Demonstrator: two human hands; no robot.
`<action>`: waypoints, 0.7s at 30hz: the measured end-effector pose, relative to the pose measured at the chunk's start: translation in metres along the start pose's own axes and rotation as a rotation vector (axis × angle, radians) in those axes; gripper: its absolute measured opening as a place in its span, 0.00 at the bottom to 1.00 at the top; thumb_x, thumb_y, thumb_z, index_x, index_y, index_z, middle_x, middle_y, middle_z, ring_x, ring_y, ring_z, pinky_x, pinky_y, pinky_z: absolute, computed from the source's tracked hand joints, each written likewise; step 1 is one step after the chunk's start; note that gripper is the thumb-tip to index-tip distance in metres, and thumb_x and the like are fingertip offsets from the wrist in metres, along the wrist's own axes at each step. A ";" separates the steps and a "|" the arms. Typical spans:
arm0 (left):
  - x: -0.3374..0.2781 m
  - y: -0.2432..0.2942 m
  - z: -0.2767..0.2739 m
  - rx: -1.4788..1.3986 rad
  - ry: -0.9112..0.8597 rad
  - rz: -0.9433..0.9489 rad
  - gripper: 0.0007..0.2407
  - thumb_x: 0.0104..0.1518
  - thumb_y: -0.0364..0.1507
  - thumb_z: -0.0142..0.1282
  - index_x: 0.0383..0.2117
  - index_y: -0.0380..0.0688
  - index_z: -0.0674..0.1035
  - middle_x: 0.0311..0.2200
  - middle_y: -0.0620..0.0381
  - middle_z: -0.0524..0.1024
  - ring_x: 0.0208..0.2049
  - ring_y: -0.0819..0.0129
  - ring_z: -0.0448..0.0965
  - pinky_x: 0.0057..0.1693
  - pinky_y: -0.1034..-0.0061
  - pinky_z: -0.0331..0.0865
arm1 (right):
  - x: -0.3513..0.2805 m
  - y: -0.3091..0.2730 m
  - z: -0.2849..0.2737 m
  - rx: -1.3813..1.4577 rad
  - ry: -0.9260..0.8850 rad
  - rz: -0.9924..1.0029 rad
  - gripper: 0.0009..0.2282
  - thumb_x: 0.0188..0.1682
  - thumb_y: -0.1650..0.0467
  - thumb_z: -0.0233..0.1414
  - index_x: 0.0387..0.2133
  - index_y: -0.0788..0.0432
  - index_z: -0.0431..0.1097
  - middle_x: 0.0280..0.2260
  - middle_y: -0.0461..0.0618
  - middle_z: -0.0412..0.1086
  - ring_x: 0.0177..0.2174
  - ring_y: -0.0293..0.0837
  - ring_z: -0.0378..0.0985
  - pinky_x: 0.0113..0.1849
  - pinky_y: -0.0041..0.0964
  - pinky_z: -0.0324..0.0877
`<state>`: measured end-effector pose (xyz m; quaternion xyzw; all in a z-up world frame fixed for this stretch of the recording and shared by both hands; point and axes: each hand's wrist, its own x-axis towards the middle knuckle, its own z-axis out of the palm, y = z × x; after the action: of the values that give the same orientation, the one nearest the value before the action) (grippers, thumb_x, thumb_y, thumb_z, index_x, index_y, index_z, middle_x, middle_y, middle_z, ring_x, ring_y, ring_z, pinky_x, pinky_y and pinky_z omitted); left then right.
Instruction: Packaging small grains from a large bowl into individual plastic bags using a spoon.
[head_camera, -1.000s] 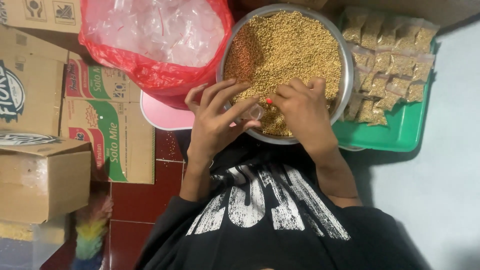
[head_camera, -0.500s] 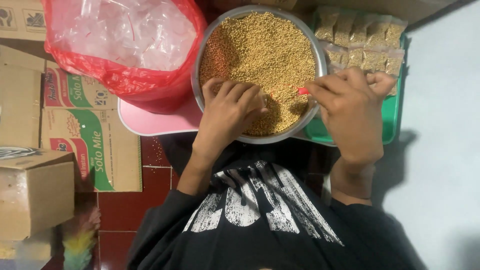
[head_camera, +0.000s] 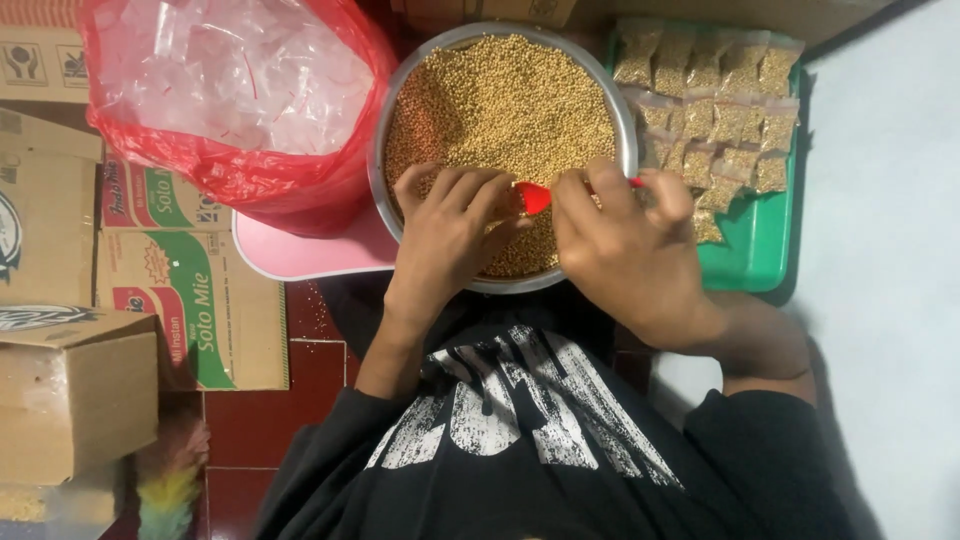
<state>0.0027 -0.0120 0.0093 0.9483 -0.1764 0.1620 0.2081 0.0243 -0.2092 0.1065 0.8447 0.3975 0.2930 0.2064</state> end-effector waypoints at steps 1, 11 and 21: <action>-0.002 -0.002 0.000 -0.001 0.001 -0.004 0.19 0.57 0.44 0.67 0.49 0.53 0.77 0.48 0.66 0.79 0.49 0.67 0.77 0.60 0.62 0.49 | 0.001 0.003 -0.006 0.001 0.000 -0.004 0.15 0.49 0.80 0.55 0.25 0.43 0.68 0.33 0.32 0.64 0.45 0.32 0.71 0.49 0.36 0.46; -0.021 -0.031 -0.009 -0.646 0.164 -0.092 0.20 0.59 0.42 0.63 0.53 0.47 0.77 0.50 0.57 0.81 0.54 0.63 0.80 0.66 0.62 0.55 | -0.026 -0.016 0.082 0.070 -0.118 -0.028 0.07 0.52 0.72 0.58 0.29 0.42 0.72 0.31 0.29 0.68 0.39 0.35 0.67 0.49 0.40 0.50; -0.021 -0.041 -0.005 -0.600 0.193 0.019 0.19 0.58 0.38 0.66 0.52 0.44 0.79 0.38 0.55 0.81 0.40 0.55 0.82 0.52 0.62 0.73 | -0.004 -0.017 0.074 0.643 -0.384 -0.031 0.03 0.51 0.68 0.57 0.35 0.44 0.76 0.34 0.31 0.68 0.41 0.33 0.67 0.47 0.42 0.52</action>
<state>-0.0008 0.0305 -0.0082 0.8233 -0.2048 0.1937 0.4927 0.0617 -0.2108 0.0398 0.8999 0.4359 -0.0136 0.0059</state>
